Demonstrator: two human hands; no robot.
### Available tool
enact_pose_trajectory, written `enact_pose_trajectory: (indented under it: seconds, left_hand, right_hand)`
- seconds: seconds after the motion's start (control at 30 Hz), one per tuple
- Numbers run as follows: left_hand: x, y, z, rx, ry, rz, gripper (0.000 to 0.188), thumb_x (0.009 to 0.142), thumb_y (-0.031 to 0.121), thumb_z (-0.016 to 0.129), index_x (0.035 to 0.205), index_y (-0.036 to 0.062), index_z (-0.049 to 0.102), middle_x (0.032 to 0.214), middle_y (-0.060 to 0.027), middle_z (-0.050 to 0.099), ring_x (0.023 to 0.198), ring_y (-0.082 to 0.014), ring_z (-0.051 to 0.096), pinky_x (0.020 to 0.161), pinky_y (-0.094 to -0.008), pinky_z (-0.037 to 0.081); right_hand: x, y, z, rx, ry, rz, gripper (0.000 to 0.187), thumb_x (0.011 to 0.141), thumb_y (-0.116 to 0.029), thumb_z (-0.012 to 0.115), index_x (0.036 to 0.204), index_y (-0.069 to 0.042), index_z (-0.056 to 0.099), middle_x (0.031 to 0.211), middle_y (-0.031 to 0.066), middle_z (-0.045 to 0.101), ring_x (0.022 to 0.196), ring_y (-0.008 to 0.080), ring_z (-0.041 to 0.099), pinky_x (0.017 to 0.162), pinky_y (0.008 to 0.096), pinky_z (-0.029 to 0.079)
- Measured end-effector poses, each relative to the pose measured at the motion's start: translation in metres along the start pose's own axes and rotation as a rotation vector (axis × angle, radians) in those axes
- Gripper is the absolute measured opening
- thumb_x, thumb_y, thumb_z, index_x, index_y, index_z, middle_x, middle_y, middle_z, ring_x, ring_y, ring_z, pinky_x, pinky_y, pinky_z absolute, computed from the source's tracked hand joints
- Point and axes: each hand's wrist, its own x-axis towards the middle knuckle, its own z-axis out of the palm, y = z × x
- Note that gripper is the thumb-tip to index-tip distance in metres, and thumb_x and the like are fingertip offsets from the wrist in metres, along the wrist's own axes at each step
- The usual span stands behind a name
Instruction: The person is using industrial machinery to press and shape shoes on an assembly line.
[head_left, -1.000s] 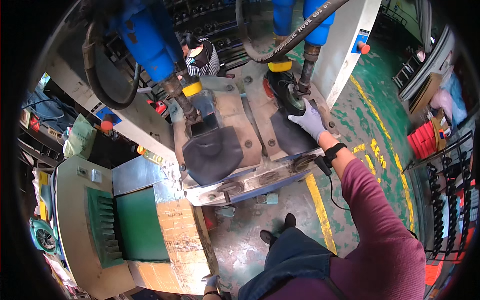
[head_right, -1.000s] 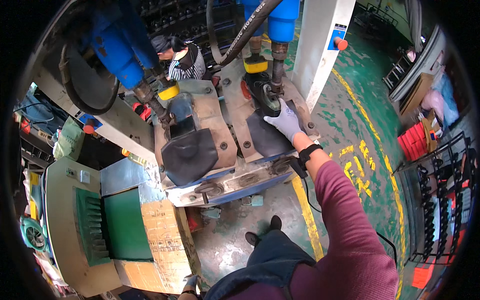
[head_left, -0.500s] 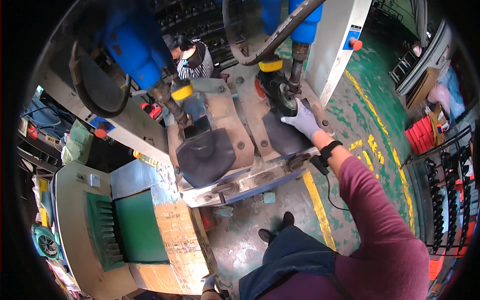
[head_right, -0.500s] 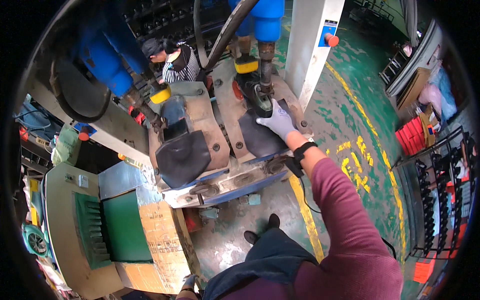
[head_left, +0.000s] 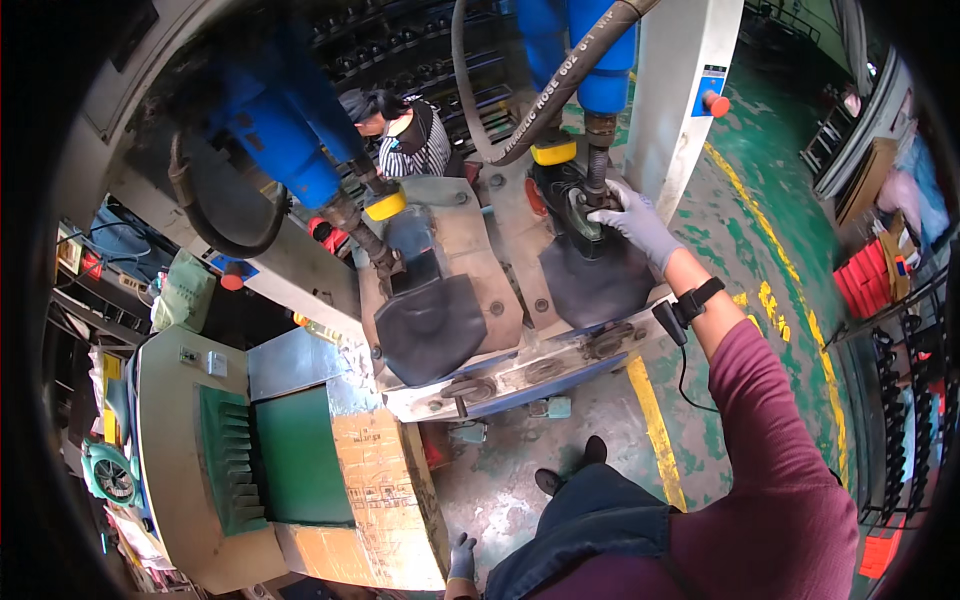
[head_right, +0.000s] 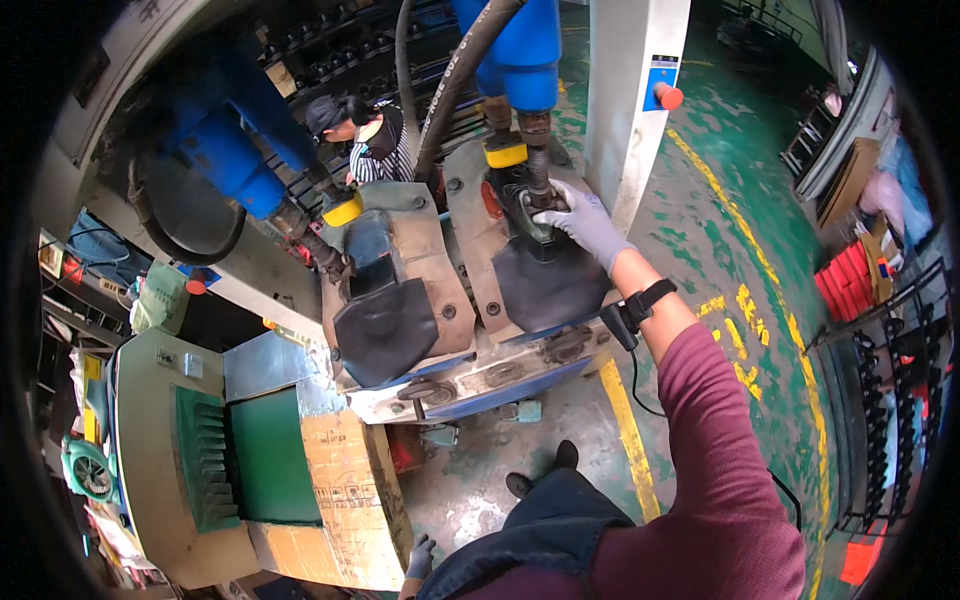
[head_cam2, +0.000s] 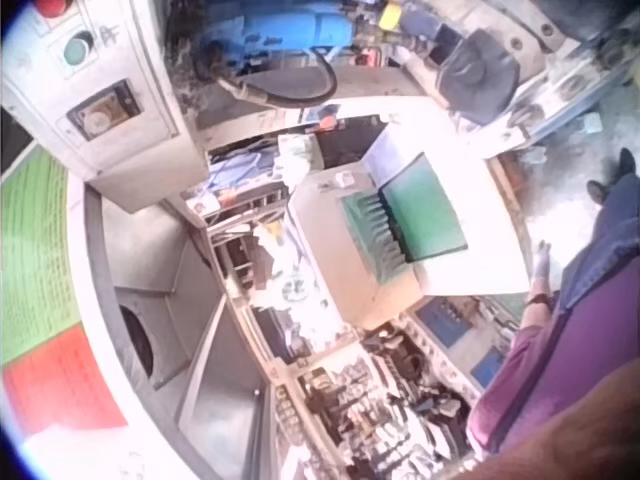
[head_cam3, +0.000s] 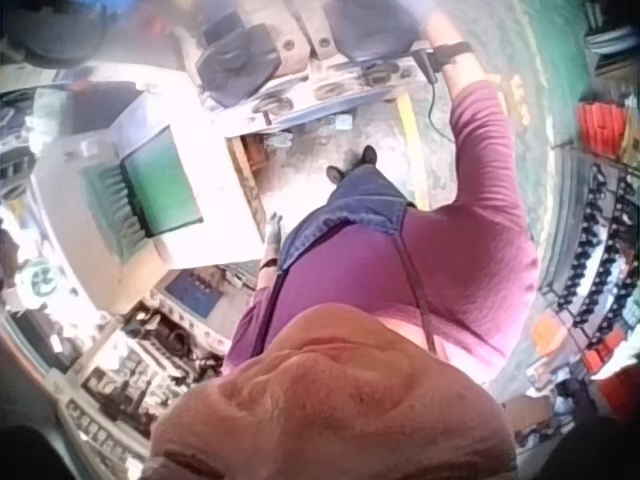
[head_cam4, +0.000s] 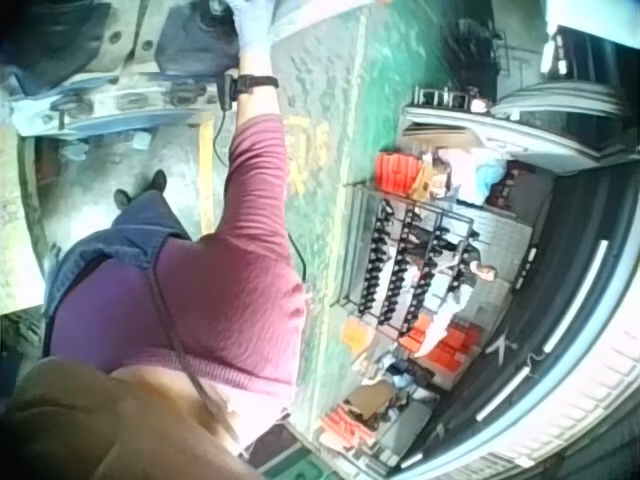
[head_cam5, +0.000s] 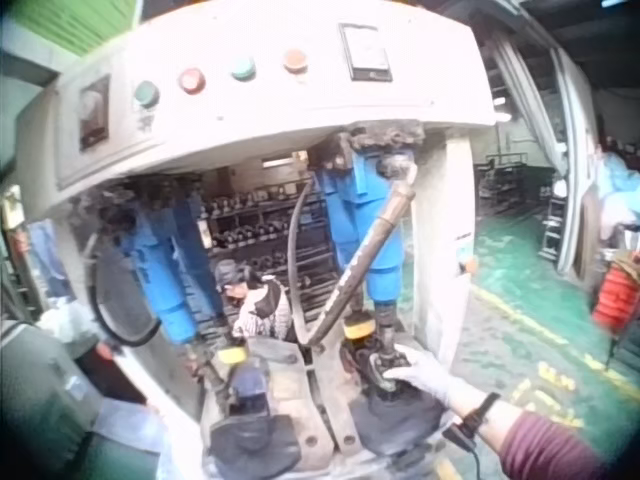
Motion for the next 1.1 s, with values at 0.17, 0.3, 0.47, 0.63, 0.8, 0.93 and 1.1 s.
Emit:
enact_pose_trajectory:
  seconds: [0.17, 0.3, 0.47, 0.63, 0.8, 0.93, 1.1]
  left_hand:
    - [-0.003, -0.015, -0.002, 0.108, -0.044, 0.077, 0.06, 0.083, 0.02, 0.064, 0.138, 0.0012, 0.048, 0.128, -0.0144, 0.058, 0.1, -0.0237, 0.059, 0.075, -0.0326, 0.049]
    - [-0.009, -0.026, -0.015, 0.185, 0.016, 0.212, 0.039, 0.084, 0.013, 0.062, 0.122, 0.0069, 0.061, 0.121, -0.0128, 0.061, 0.104, -0.0245, 0.061, 0.078, -0.0333, 0.051]
    - [-0.02, -0.043, -0.022, -0.123, 0.088, -0.028, 0.018, 0.083, 0.01, 0.062, 0.098, 0.001, 0.062, 0.094, -0.0061, 0.062, 0.079, -0.017, 0.058, 0.064, -0.0333, 0.048]
    - [-0.017, -0.038, -0.013, -0.079, 0.207, -0.062, 0.05, 0.078, 0.011, 0.064, 0.126, -0.0034, 0.056, 0.125, -0.0227, 0.057, 0.115, -0.0322, 0.056, 0.095, -0.038, 0.047]
    - [-0.015, -0.063, -0.064, 0.207, 0.665, 0.211, 0.083, 0.086, 0.037, 0.068, 0.151, 0.0074, 0.026, 0.16, -0.0198, 0.006, 0.145, -0.04, 0.016, 0.113, -0.0501, 0.027]
    - [-0.009, -0.024, -0.096, 0.41, 0.807, 0.157, 0.085, 0.079, 0.022, 0.067, 0.151, 0.0067, 0.026, 0.16, -0.0196, 0.014, 0.146, -0.0373, 0.018, 0.116, -0.0456, 0.023]
    - [0.025, -0.012, -0.103, 0.709, 0.613, 0.026, 0.086, 0.077, 0.03, 0.065, 0.151, 0.007, 0.027, 0.159, -0.0201, 0.016, 0.144, -0.0392, 0.022, 0.115, -0.0453, 0.025]
  right_hand:
    - [0.011, -0.01, -0.008, -0.004, -0.101, 0.009, 0.058, 0.075, -0.019, 0.079, 0.127, -0.006, 0.059, 0.11, 0.0081, 0.069, 0.102, 0.0171, 0.063, 0.093, 0.031, 0.047]
    - [0.025, -0.01, -0.024, 0.176, -0.359, 0.152, 0.054, 0.078, -0.014, 0.08, 0.127, -0.005, 0.059, 0.113, 0.0004, 0.066, 0.101, 0.008, 0.058, 0.093, 0.0262, 0.045]
    - [0.02, 0.014, -0.011, 0.284, -0.225, 0.091, 0.047, 0.077, -0.013, 0.08, 0.12, -0.003, 0.064, 0.107, 0.0007, 0.068, 0.095, 0.0078, 0.06, 0.09, 0.0253, 0.047]
    - [-0.004, 0.028, -0.014, 0.202, -0.14, -0.015, 0.06, 0.078, -0.019, 0.08, 0.13, -0.001, 0.056, 0.115, 0.0058, 0.065, 0.104, 0.0119, 0.059, 0.094, 0.027, 0.045]
    - [-0.066, 0.0, 0.012, 0.182, 0.197, 0.059, 0.055, 0.086, -0.032, 0.073, 0.126, 0.002, 0.056, 0.113, 0.01, 0.064, 0.106, 0.0171, 0.059, 0.096, 0.0279, 0.045]
    - [-0.194, 0.043, 0.014, -0.013, -0.039, 0.35, 0.052, 0.103, -0.047, 0.037, 0.093, -0.003, 0.063, 0.08, 0.0021, 0.058, 0.07, 0.0116, 0.051, 0.069, 0.0288, 0.045]
    - [-0.405, 0.103, 0.023, -0.012, -0.428, 0.836, 0.04, 0.089, -0.039, 0.063, 0.075, -0.001, 0.066, 0.064, 0.0038, 0.06, 0.053, 0.0119, 0.054, 0.051, 0.0303, 0.044]
